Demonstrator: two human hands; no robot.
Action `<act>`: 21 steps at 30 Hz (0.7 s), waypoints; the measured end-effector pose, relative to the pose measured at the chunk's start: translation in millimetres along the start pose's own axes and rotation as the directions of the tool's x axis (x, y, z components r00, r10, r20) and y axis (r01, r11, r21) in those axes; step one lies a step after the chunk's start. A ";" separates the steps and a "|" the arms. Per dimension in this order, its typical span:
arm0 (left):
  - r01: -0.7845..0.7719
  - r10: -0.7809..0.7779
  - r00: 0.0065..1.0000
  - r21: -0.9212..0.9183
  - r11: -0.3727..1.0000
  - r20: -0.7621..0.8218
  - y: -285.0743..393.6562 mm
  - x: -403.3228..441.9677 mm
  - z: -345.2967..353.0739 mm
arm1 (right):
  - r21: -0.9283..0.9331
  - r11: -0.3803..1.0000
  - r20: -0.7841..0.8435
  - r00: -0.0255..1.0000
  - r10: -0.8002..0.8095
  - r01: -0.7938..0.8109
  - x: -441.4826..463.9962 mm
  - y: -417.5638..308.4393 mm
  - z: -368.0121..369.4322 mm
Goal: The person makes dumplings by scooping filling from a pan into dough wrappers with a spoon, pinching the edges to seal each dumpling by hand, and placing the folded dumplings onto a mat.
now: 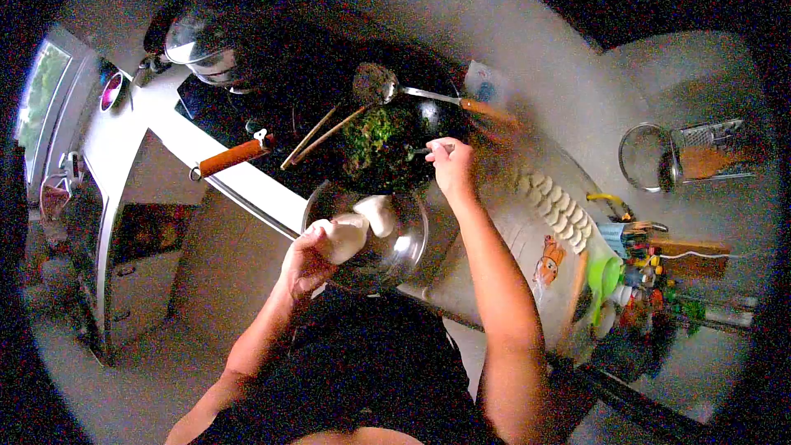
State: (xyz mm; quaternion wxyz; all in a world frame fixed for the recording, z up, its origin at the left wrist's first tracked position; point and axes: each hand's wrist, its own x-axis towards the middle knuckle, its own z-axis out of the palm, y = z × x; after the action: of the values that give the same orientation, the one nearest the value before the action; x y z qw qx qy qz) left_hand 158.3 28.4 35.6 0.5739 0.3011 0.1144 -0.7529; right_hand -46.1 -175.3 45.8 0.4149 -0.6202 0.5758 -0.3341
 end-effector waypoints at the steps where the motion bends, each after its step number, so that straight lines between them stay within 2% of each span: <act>1: 0.008 -0.008 1.000 -0.004 1.000 -0.004 1.1 -1.7 -0.6 | 0.028 1.000 0.032 0.999 0.005 -0.006 -5.4 -2.5 -1.4; 5: -0.052 0.054 0.998 -0.088 0.995 0.031 2.0 -5.2 -11.2 | 0.087 0.993 0.081 0.994 0.076 -0.083 -19.8 -6.8 -2.4; 7: 0.050 -0.040 0.998 -0.277 0.960 0.041 -3.8 -7.8 -7.2 | 0.168 0.969 0.083 0.983 0.166 -0.179 -28.0 -6.4 -1.3; 9: 0.060 -0.056 0.998 -0.268 0.962 0.024 -16.4 -8.1 -7.5 | 0.182 0.966 0.080 0.982 0.171 -0.183 -34.1 -6.9 -1.1; 11: 0.035 -0.031 0.999 -0.309 0.951 0.019 -20.2 -9.3 -6.0 | 0.327 0.907 0.085 0.965 0.250 -0.264 -39.2 -6.7 -0.9; 13: -0.053 0.063 0.998 -0.299 0.953 0.022 -12.7 -13.2 3.9 | 0.329 0.909 0.073 0.967 0.244 -0.254 -41.0 -6.1 1.8; 15: -0.058 0.074 0.996 -0.295 0.954 0.046 -9.0 -10.2 3.5 | 0.371 0.866 0.080 0.940 0.331 -0.337 -41.5 -9.3 5.0; 17: 0.016 -0.037 0.993 -0.181 0.983 -0.112 -13.5 -1.9 -9.9 | 0.386 0.860 0.087 0.941 0.326 -0.333 -40.7 -6.2 3.6; 19: 0.025 -0.054 0.989 -0.204 0.979 -0.137 -10.9 -1.0 -10.1 | 0.431 0.805 0.102 0.908 0.407 -0.409 -41.4 -8.2 -1.4; 21: -0.124 0.135 0.989 0.165 0.979 -0.060 -2.3 -1.2 -7.4 | 0.466 0.783 0.120 0.906 0.406 -0.413 -43.9 -4.5 -4.4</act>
State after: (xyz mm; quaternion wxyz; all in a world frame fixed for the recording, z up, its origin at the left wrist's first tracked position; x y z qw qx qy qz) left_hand 158.7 33.9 30.0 0.5911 0.3798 0.0539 -0.7095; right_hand -53.1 -132.4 54.6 0.6220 -0.3597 0.5924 -0.3644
